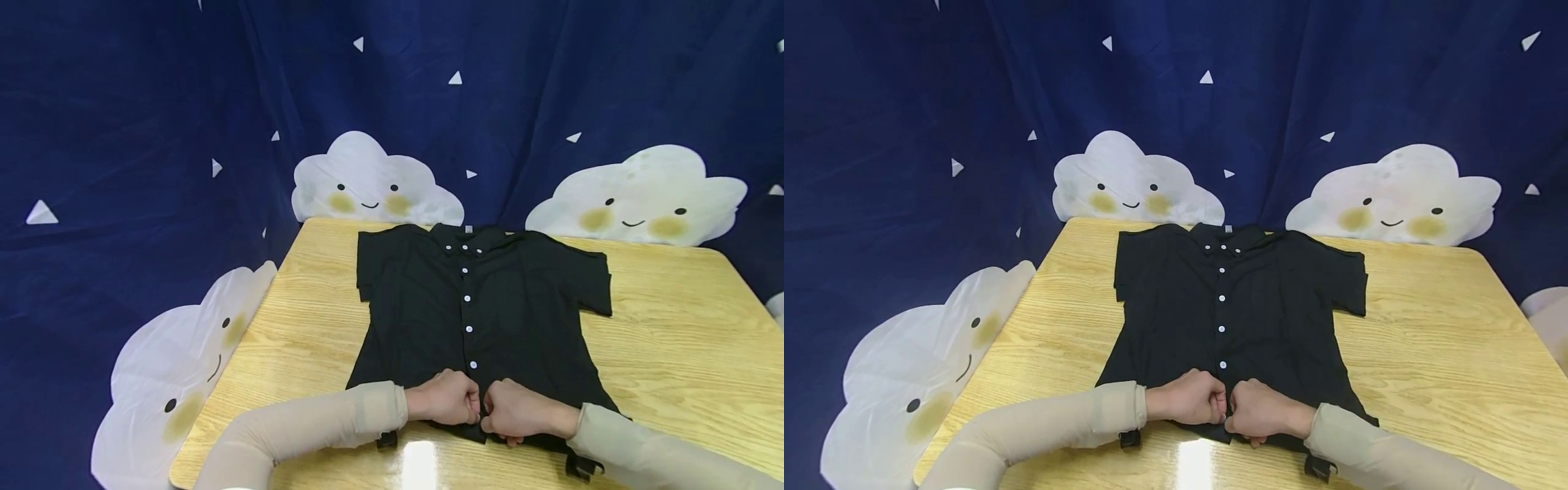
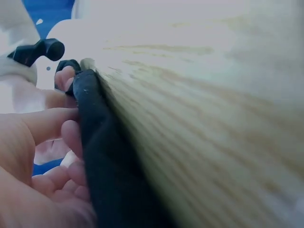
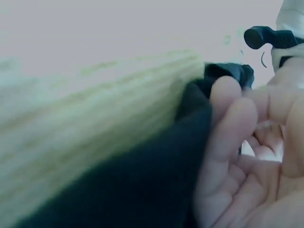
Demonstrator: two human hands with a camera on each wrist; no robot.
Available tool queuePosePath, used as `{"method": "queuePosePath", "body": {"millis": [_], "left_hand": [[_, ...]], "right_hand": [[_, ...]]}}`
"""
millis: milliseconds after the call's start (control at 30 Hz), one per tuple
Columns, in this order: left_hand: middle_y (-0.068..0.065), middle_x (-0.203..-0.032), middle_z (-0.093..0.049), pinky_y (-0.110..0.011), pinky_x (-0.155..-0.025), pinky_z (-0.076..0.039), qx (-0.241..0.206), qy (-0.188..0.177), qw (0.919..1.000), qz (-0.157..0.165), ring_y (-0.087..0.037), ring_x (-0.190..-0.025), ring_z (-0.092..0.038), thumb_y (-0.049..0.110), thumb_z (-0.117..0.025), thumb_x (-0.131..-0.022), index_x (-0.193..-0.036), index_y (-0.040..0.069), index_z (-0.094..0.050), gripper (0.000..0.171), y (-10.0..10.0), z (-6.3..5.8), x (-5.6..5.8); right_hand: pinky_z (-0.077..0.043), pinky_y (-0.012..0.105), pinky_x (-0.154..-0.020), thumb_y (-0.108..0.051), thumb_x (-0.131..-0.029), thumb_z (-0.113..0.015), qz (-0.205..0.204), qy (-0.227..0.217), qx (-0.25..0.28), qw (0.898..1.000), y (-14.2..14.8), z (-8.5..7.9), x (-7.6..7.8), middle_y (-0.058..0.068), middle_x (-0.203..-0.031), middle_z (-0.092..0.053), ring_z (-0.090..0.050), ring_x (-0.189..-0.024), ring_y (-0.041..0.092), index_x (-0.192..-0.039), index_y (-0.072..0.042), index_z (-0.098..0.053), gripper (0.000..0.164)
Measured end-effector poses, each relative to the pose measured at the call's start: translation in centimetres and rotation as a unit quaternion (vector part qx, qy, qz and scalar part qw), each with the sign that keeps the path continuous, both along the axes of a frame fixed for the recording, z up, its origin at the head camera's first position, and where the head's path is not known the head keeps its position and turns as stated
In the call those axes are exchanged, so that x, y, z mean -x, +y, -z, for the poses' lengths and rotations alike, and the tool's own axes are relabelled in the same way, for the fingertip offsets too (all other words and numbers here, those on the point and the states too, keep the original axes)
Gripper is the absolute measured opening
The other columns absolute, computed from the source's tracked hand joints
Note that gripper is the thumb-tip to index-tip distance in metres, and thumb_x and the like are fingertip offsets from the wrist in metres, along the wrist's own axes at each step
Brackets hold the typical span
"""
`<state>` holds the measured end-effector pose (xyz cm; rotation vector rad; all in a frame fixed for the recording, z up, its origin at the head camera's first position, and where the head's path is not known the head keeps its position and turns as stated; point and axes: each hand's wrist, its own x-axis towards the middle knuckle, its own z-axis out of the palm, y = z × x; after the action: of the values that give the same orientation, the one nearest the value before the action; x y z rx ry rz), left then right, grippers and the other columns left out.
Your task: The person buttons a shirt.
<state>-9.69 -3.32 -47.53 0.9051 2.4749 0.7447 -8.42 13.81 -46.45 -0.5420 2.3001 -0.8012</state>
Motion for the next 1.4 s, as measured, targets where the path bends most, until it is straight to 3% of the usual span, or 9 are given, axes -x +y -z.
{"method": "queuePosePath", "body": {"millis": [167, 400, 500, 633, 833, 1033, 1300, 1400], "left_hand": [[0.018, -0.052, -0.055, -0.012, -0.052, -0.039, -0.012, -0.049, 0.998, -0.039, 0.005, -0.052, -0.049, 0.01, -0.074, -0.075, -0.067, 0.018, -0.07, 0.011, 0.1, -0.2, 0.1], [0.015, -0.048, -0.054, -0.013, -0.049, -0.038, -0.014, -0.055, 0.9978, -0.033, 0.005, -0.047, -0.05, 0.011, -0.075, -0.076, -0.065, 0.018, -0.069, 0.015, 0.3, -0.1, 0.2], [0.013, -0.048, -0.055, -0.014, -0.049, -0.039, -0.025, -0.082, 0.9952, -0.047, 0.003, -0.046, -0.051, 0.009, -0.076, -0.075, -0.065, 0.017, -0.069, 0.015, 0.4, 0.0, 0.2], [0.011, -0.048, -0.056, -0.015, -0.049, -0.04, -0.04, -0.116, 0.9901, -0.068, -0.001, -0.044, -0.053, 0.007, -0.078, -0.075, -0.064, 0.014, -0.068, 0.016, 0.4, 0.1, 0.2], [0.009, -0.05, -0.057, -0.017, -0.048, -0.041, -0.057, -0.146, 0.9835, -0.09, -0.004, -0.046, -0.054, 0.004, -0.076, -0.075, -0.065, 0.012, -0.067, 0.015, 0.5, 0.1, 0.3], [0.007, -0.056, -0.062, -0.019, -0.048, -0.043, -0.089, -0.192, 0.9721, -0.102, -0.006, -0.048, -0.054, -0.004, -0.073, -0.074, -0.068, 0.007, -0.068, 0.013, 0.6, 0.3, 0.5], [0.006, -0.053, -0.06, -0.018, -0.049, -0.043, -0.074, -0.191, 0.972, -0.115, -0.006, -0.047, -0.055, -0.003, -0.076, -0.072, -0.064, 0.008, -0.065, 0.018, 0.9, 0.2, 0.9], [0.006, -0.051, -0.059, -0.018, -0.049, -0.042, -0.076, -0.182, 0.9719, -0.128, -0.006, -0.046, -0.055, -0.001, -0.077, -0.072, -0.062, 0.008, -0.064, 0.019, 1.1, 0.1, 1.0]], "right_hand": [[-0.04, 0.024, -0.037, -0.012, -0.083, -0.059, 0.023, 0.01, 0.025, 0.999, 0.1, 0.7, -0.4, -0.007, -0.043, -0.049, -0.049, -0.034, 0.007, -0.055, -0.013, -0.052, 0.029], [-0.046, 0.027, -0.04, -0.004, -0.081, -0.064, 0.045, -0.008, 0.086, 0.995, 0.5, 0.8, -0.8, -0.001, -0.051, -0.057, -0.057, -0.041, 0.012, -0.059, -0.009, -0.057, 0.023], [-0.048, 0.029, -0.041, -0.002, -0.08, -0.065, 0.061, -0.01, 0.101, 0.993, 0.5, 0.8, -0.8, 0.001, -0.051, -0.059, -0.06, -0.043, 0.015, -0.061, -0.007, -0.057, 0.021], [-0.05, 0.029, -0.043, -0.002, -0.081, -0.065, 0.089, -0.048, 0.12, 0.988, 0.6, 1.1, -0.7, 0.005, -0.054, -0.061, -0.062, -0.047, 0.016, -0.063, -0.004, -0.058, 0.019], [-0.051, 0.026, -0.048, -0.001, -0.084, -0.063, 0.125, -0.127, 0.168, 0.97, 1.1, 1.2, -0.4, 0.01, -0.063, -0.063, -0.064, -0.054, 0.016, -0.07, 0.003, -0.061, 0.015], [-0.052, 0.026, -0.05, -0.004, -0.086, -0.063, 0.14, -0.148, 0.186, 0.961, 1.3, 1.4, -0.2, 0.01, -0.064, -0.063, -0.064, -0.056, 0.015, -0.073, 0.004, -0.062, 0.016], [-0.052, 0.025, -0.051, -0.005, -0.089, -0.052, 0.164, -0.189, 0.197, 0.948, 1.2, 1.1, 0.3, 0.008, -0.065, -0.064, -0.064, -0.055, 0.012, -0.078, 0.006, -0.062, 0.019], [-0.052, 0.026, -0.053, 0.0, -0.088, -0.049, 0.155, -0.186, 0.2, 0.949, 1.3, 1.1, 0.5, 0.008, -0.067, -0.063, -0.064, -0.056, 0.012, -0.08, 0.007, -0.061, 0.016]]}}
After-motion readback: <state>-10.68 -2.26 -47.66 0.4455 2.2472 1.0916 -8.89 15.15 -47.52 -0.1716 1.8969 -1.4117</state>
